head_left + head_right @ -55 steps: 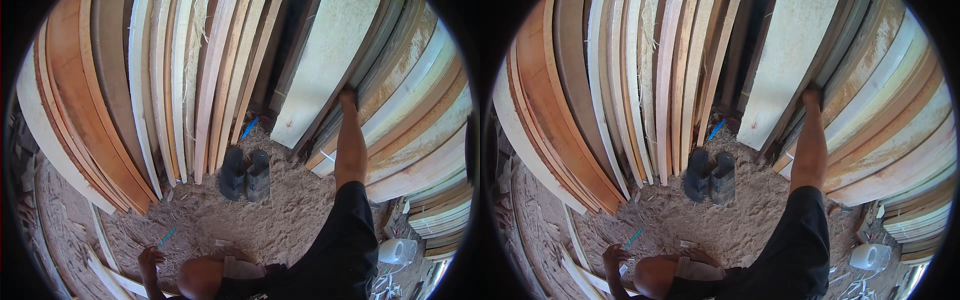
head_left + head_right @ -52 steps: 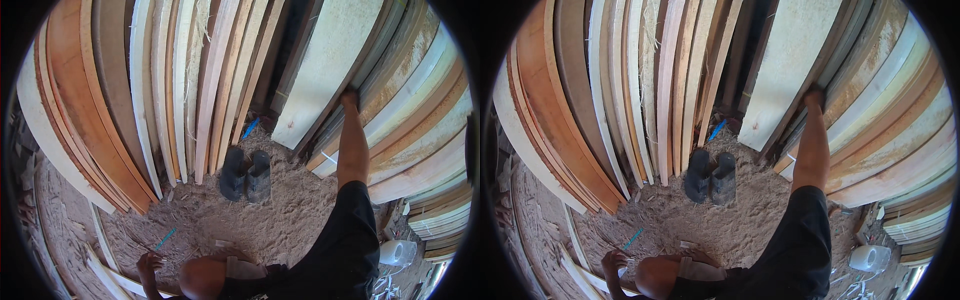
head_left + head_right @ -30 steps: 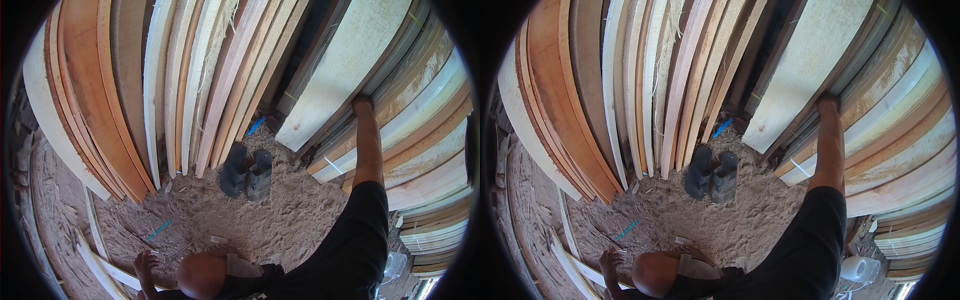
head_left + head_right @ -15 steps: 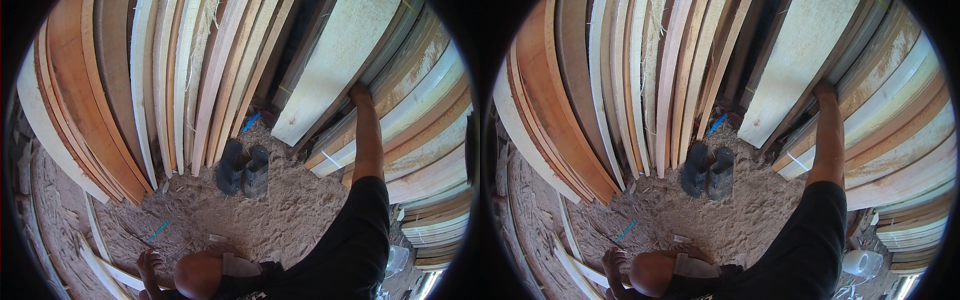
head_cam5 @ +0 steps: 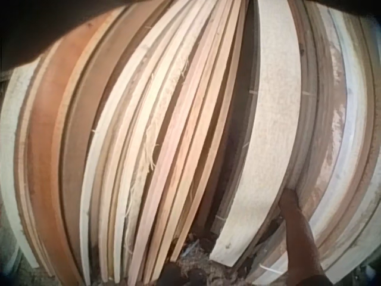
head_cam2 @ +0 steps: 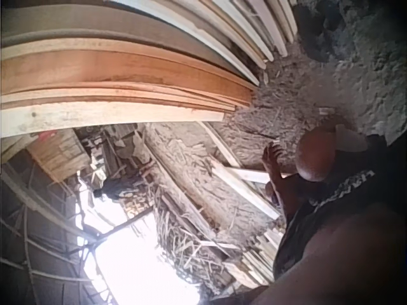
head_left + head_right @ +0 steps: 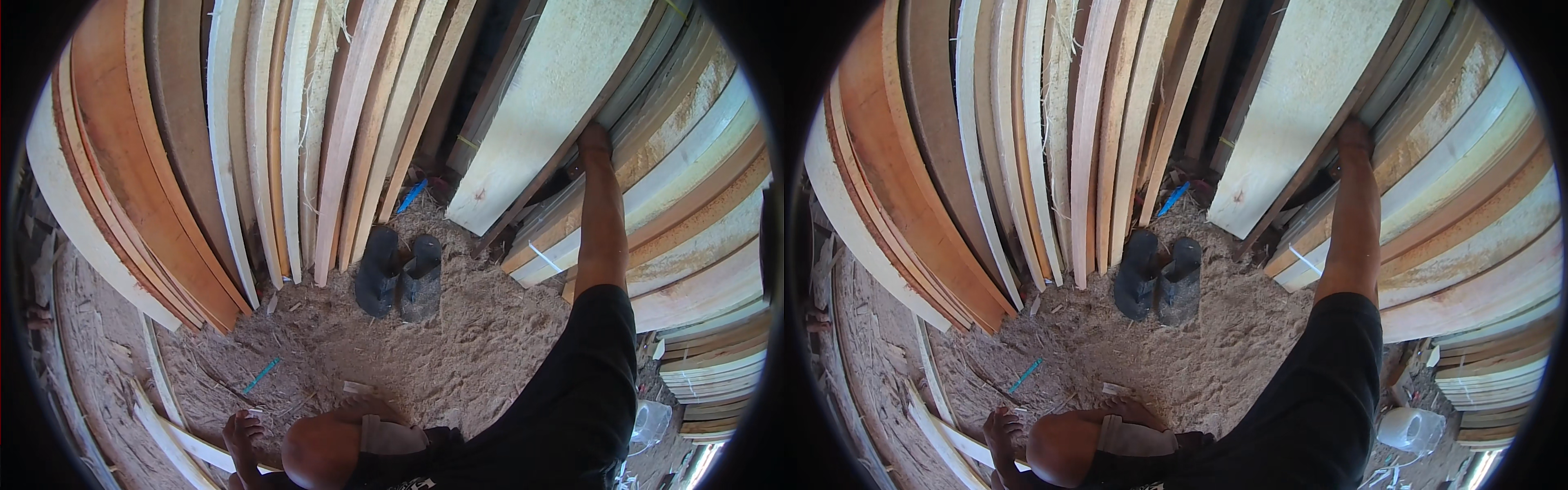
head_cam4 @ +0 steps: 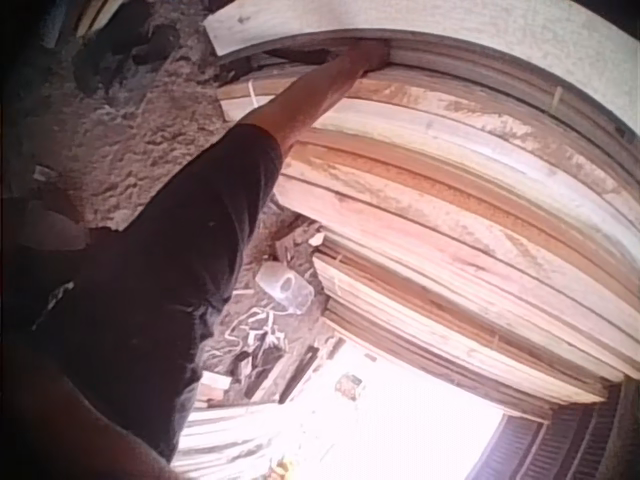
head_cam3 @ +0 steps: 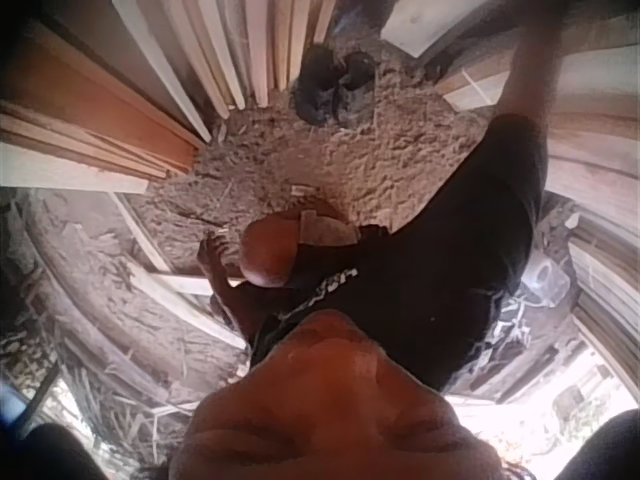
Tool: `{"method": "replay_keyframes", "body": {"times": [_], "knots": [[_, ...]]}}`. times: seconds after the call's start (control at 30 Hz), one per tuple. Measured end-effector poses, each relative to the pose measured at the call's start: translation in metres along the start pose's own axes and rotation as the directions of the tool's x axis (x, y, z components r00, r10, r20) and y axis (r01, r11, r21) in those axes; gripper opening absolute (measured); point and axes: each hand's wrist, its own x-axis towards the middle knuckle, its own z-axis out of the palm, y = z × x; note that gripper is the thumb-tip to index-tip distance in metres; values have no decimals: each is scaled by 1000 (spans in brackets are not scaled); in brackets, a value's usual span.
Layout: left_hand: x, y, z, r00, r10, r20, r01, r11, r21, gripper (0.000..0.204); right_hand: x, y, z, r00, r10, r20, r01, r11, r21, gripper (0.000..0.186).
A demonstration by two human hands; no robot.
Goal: The person saws through several wooden planks using a hand saw while sitting on the ground in a workshop.
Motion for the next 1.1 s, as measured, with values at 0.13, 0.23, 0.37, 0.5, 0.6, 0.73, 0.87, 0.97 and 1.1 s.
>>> {"method": "replay_keyframes", "body": {"times": [0.13, 0.23, 0.37, 0.5, 0.6, 0.73, 0.87, 0.97, 1.1], "knots": [[6, -3, 5, 1000, 1, 30, -1, 1000, -29, 42, -3, 1, 1, 998, 23, 51, -20, 998, -55, 38], [10, -3, 10, 999, -14, 49, 15, 1000, -19, 41, 0, 4, -4, 994, 46, 96, -34, 992, -125, 37], [14, -6, 9, 999, -29, 45, 30, 999, -29, 41, 3, -1, -5, 987, 60, 150, -29, 979, -200, 35], [11, -4, 6, 999, -21, 43, 22, 1000, -15, 41, -3, -9, -1, 972, 94, 218, -30, 959, -281, 33], [6, 6, 6, 999, 6, 43, -4, 999, -42, 42, -5, -5, -2, 953, 131, 274, -27, 934, -355, 32], [6, 5, 2, 999, 14, 50, -12, 1000, -23, 43, 2, 25, -13, 914, 99, 394, 135, 840, -525, 34], [2, -8, -15, 1000, 3, -20, -4, 999, -44, 43, -10, 17, -11, 955, 40, 294, 167, 744, -647, 47], [-10, -30, -48, 989, -24, -144, 3, 990, -141, 42, -79, -44, -15, 860, -293, 419, 500, 652, -571, 41], [-35, -19, -69, 958, 60, -280, -87, 993, -82, 35, -243, -78, -43, 729, -507, 460, 558, 829, 31, 27]]}}
